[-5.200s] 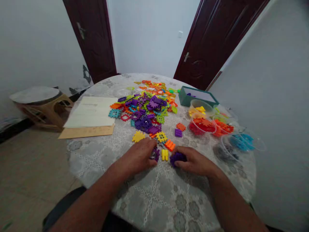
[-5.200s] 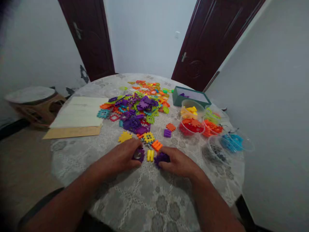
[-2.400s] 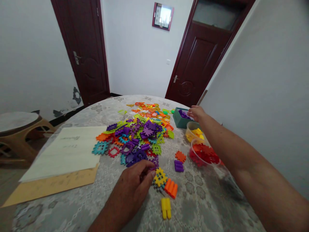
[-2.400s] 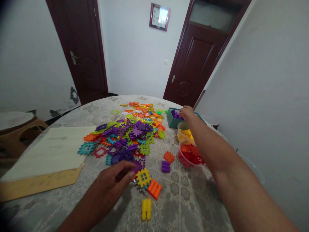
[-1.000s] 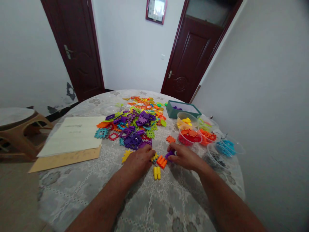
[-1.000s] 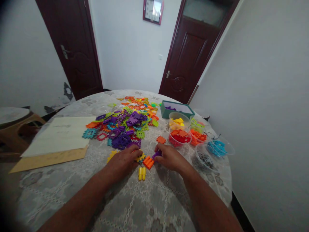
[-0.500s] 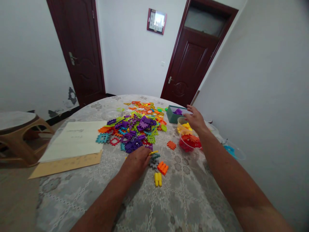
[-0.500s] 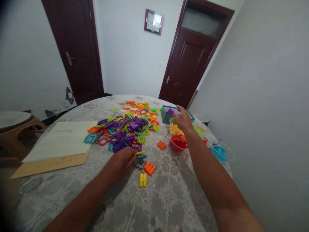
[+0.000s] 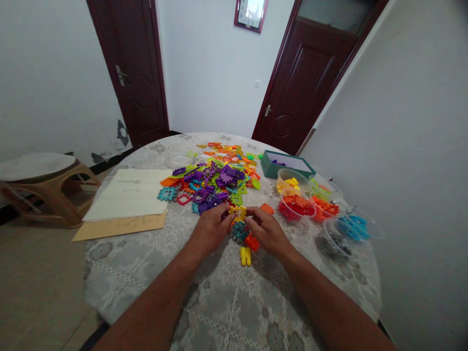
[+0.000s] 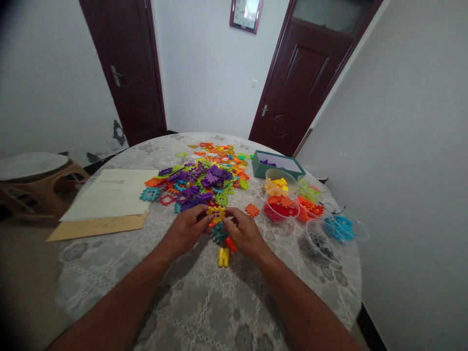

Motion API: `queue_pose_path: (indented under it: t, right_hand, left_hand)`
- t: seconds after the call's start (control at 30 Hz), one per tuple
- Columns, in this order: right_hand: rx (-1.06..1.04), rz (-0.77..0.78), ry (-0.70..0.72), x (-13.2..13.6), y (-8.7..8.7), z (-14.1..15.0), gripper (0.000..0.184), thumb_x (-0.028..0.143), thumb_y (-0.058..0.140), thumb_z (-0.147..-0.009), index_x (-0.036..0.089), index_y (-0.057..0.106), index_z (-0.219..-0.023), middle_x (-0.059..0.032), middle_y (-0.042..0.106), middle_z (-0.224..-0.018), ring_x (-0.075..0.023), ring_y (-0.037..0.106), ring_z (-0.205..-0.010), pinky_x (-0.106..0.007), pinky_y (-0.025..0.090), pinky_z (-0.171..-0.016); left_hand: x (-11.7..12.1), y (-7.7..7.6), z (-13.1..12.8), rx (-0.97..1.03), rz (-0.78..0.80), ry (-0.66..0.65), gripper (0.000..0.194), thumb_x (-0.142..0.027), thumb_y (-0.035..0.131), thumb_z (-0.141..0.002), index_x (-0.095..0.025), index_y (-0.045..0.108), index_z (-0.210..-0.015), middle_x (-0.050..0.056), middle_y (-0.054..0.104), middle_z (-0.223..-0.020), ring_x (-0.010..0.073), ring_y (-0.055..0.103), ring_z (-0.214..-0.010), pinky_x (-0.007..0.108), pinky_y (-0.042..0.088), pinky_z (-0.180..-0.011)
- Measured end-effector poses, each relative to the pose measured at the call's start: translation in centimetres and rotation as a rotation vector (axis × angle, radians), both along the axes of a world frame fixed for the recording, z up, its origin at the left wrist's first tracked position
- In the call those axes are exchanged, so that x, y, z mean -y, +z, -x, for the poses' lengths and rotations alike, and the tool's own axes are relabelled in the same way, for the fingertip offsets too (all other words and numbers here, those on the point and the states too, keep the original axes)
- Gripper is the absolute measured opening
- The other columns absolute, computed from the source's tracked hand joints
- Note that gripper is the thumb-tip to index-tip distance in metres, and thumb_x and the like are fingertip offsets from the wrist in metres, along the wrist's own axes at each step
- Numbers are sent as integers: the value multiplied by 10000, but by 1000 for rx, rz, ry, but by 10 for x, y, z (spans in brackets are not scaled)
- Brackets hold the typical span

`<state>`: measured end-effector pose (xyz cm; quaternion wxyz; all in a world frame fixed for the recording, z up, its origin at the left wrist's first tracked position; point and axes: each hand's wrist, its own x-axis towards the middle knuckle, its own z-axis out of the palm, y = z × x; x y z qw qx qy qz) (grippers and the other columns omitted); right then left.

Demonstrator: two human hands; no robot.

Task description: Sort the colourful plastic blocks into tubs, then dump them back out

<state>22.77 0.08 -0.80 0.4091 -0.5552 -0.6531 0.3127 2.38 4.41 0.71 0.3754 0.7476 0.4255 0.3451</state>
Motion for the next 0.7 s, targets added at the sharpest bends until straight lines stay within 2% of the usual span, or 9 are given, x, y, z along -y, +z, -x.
queue_pose_path:
  t: [0.13, 0.23, 0.3, 0.37, 0.47, 0.57, 0.7]
  right_hand:
    - [-80, 23, -60, -3, 0, 1, 239, 416, 594, -968, 213, 694, -1045, -9, 719, -832, -166, 666, -709, -285, 528, -655]
    - [-98, 43, -127, -2, 6, -8, 252, 456, 607, -949, 210, 651, -984, 2, 672, -759, -165, 635, -648, -276, 499, -588]
    - [-49, 9, -185, 0, 14, -20, 266, 473, 606, -947, 214, 640, -999, -5, 665, -774, -172, 634, -657, -286, 503, -592]
    - [53, -74, -266, 2, 25, -37, 281, 469, 602, -949, 218, 647, -1068, -28, 688, -849, -184, 644, -707, -307, 521, -644]
    - [207, -222, -441, 3, 39, -67, 335, 433, 598, -948, 224, 628, -1208, -55, 717, -947, -204, 662, -785, -342, 535, -742]
    - [268, -246, -571, 5, 47, -95, 332, 411, 595, -931, 229, 601, -1209, -43, 716, -922, -215, 670, -789, -351, 525, -754]
    - [374, -133, -511, 3, 53, -120, 243, 394, 570, -916, 231, 648, -1078, -8, 687, -799, -202, 636, -698, -324, 476, -663]
  left_hand:
    - [-2, -5, -2, 20, -80, -22, 209, -321, 580, -984, -213, 732, -1079, 20, 751, -885, 170, 675, -779, 284, 506, -739]
    - [-3, -11, -1, 16, -205, 10, 240, -268, 623, -962, -218, 702, -1183, 56, 764, -1065, 195, 707, -941, 332, 545, -895]
    - [-3, -13, 0, -74, -296, -47, 297, -235, 638, -947, -219, 683, -1240, 87, 737, -1191, 223, 691, -1084, 378, 532, -999]
    - [-1, -14, 1, -224, -347, -179, 338, -213, 650, -927, -228, 682, -1263, 106, 698, -1277, 250, 659, -1179, 405, 518, -1043]
    - [4, -13, -1, -436, -335, -312, 325, -178, 669, -886, -249, 714, -1200, 104, 678, -1287, 274, 644, -1197, 402, 527, -1017]
    - [6, -15, -6, -561, -301, -330, 266, -129, 632, -879, -248, 724, -1099, 97, 685, -1247, 276, 639, -1181, 389, 532, -967]
    - [4, -20, -10, -566, -301, -313, 227, -125, 587, -907, -242, 693, -1071, 92, 669, -1255, 262, 624, -1167, 368, 520, -920]
